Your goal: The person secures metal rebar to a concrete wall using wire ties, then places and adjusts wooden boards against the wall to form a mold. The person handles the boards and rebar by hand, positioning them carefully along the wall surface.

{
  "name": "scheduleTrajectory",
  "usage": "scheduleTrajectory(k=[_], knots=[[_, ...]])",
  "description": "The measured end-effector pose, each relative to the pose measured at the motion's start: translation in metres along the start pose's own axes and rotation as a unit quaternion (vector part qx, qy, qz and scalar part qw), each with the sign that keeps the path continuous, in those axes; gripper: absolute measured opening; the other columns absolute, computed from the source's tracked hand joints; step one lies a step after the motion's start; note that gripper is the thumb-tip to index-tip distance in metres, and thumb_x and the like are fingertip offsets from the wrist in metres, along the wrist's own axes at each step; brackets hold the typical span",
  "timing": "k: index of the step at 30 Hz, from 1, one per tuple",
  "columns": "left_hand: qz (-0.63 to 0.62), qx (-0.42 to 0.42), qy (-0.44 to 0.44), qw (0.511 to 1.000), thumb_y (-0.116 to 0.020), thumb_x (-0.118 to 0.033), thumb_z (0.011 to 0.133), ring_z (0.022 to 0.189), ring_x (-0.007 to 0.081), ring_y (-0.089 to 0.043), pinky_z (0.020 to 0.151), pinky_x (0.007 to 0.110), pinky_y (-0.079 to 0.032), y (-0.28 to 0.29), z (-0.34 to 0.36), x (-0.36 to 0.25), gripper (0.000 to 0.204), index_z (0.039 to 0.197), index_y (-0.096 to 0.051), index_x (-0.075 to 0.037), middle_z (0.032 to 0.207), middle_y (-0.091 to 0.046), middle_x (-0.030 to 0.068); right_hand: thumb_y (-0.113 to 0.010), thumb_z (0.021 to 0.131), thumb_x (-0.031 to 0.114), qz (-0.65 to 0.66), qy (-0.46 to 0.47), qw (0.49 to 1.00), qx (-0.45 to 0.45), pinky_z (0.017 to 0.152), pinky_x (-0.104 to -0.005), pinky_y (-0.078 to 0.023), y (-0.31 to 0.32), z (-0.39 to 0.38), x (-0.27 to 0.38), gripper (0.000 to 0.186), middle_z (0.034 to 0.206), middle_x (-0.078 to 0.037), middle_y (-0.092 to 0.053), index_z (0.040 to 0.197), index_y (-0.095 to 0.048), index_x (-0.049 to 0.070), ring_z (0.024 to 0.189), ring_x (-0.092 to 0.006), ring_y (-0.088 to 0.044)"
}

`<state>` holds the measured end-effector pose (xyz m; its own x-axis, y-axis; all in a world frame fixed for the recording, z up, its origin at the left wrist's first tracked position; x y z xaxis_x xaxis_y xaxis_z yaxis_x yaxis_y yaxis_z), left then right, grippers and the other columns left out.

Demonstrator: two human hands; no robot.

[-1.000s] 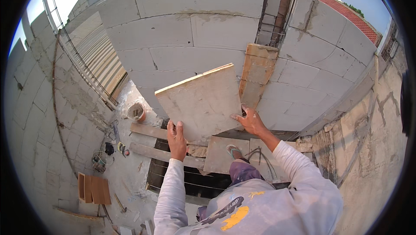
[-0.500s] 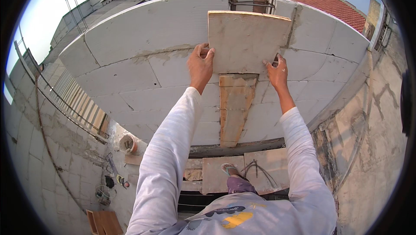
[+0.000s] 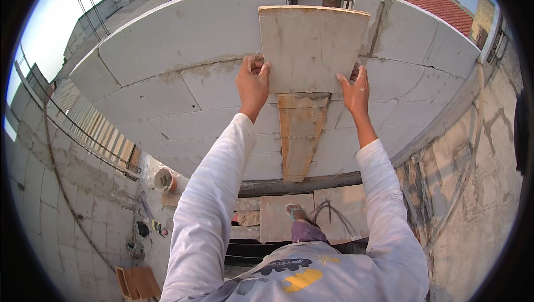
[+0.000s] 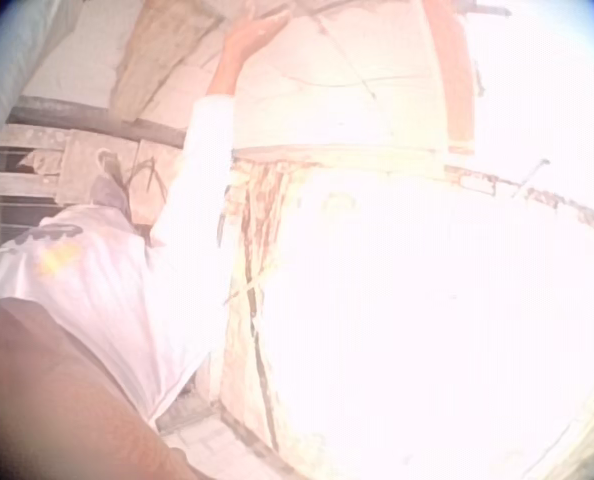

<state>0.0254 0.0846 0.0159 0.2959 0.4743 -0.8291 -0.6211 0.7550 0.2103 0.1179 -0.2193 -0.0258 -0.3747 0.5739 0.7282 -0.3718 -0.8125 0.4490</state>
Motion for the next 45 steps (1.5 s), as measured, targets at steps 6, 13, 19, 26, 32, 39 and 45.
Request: scheduleTrajectory(k=[6, 13, 19, 26, 32, 39, 45], knots=[[-0.011, 0.018, 0.001, 1.0, -0.075, -0.017, 0.094, 0.095, 0.0192, -0.071, 0.082, 0.034, -0.057, -0.004, 0.004, 0.004, 0.037, 0.123, -0.063, 0.001, 0.101, -0.069, 0.009, -0.078, 0.091, 0.028, -0.033, 0.03, 0.998, -0.047, 0.111, -0.048, -0.044, 0.002, 0.0, -0.002, 0.075, 0.142, -0.031, -0.052, 0.143, -0.042, -0.011, 0.134, -0.0438, -0.051], [0.025, 0.011, -0.026, 0.999, -0.078, -0.018, 0.092, 0.094, 0.0199, -0.07, 0.082, 0.034, -0.057, -0.001, 0.003, -0.004, 0.041, 0.124, -0.062, 0.001, 0.099, -0.068, 0.0087, -0.08, 0.09, 0.032, -0.055, 0.023, 0.998, -0.033, 0.112, -0.047, -0.043, 0.0, -0.002, -0.002, 0.08, 0.145, -0.029, -0.05, 0.146, -0.039, -0.009, 0.135, -0.0435, -0.05], [0.03, 0.011, -0.037, 0.999, -0.079, -0.021, 0.091, 0.091, 0.0203, -0.068, 0.083, 0.035, -0.056, -0.002, 0.004, -0.004, 0.045, 0.125, -0.061, 0.002, 0.097, -0.067, 0.0089, -0.082, 0.087, 0.032, -0.054, 0.019, 0.998, -0.025, 0.114, -0.0445, -0.042, 0.002, -0.006, 0.003, 0.084, 0.145, -0.029, -0.052, 0.147, -0.04, -0.01, 0.136, -0.0422, -0.05], [0.039, 0.019, -0.075, 0.996, -0.08, -0.024, 0.091, 0.09, 0.019, -0.067, 0.08, 0.035, -0.056, 0.001, 0.003, -0.019, 0.047, 0.125, -0.06, 0.002, 0.097, -0.065, 0.0084, -0.08, 0.089, 0.026, -0.052, 0.07, 0.995, -0.054, 0.105, -0.0473, -0.048, 0.019, 0.002, 0.013, 0.075, 0.138, -0.027, -0.054, 0.143, -0.042, -0.008, 0.129, -0.043, -0.055], [0.015, 0.048, -0.054, 0.997, -0.08, -0.021, 0.091, 0.091, 0.0194, -0.067, 0.081, 0.035, -0.057, -0.003, -0.004, -0.008, 0.046, 0.125, -0.059, 0.002, 0.1, -0.064, 0.0099, -0.08, 0.09, 0.028, -0.04, 0.036, 0.998, -0.027, 0.107, -0.0463, -0.048, 0.013, -0.002, -0.002, 0.077, 0.141, -0.026, -0.052, 0.146, -0.041, -0.008, 0.129, -0.0411, -0.055], [0.027, 0.05, -0.04, 0.998, -0.077, -0.017, 0.093, 0.095, 0.0208, -0.068, 0.083, 0.035, -0.058, -0.013, 0.002, -0.008, 0.043, 0.127, -0.059, 0.003, 0.108, -0.067, 0.0132, -0.079, 0.09, 0.028, -0.033, 0.019, 0.999, -0.009, 0.11, -0.0467, -0.045, 0.011, -0.006, -0.009, 0.079, 0.146, -0.027, -0.05, 0.147, -0.039, -0.007, 0.135, -0.0418, -0.051], [0.008, 0.008, -0.026, 1.0, -0.074, -0.015, 0.093, 0.089, 0.0246, -0.071, 0.081, 0.038, -0.058, 0.006, 0.001, -0.002, 0.037, 0.123, -0.062, 0.003, 0.103, -0.073, 0.0158, -0.078, 0.091, 0.03, -0.048, 0.042, 0.998, -0.022, 0.116, -0.048, -0.038, -0.015, 0.002, -0.024, 0.079, 0.144, -0.032, -0.05, 0.147, -0.039, -0.011, 0.136, -0.0433, -0.049]])
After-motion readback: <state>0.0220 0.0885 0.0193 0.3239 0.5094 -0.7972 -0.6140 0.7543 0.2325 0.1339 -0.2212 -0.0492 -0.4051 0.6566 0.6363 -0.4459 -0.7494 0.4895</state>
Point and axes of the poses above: each hand's wrist, its own z-axis towards the middle knuckle, its own y-axis out of the back of the hand, x = y × z, the point moved 6 cm from there along z, towards the middle knuckle
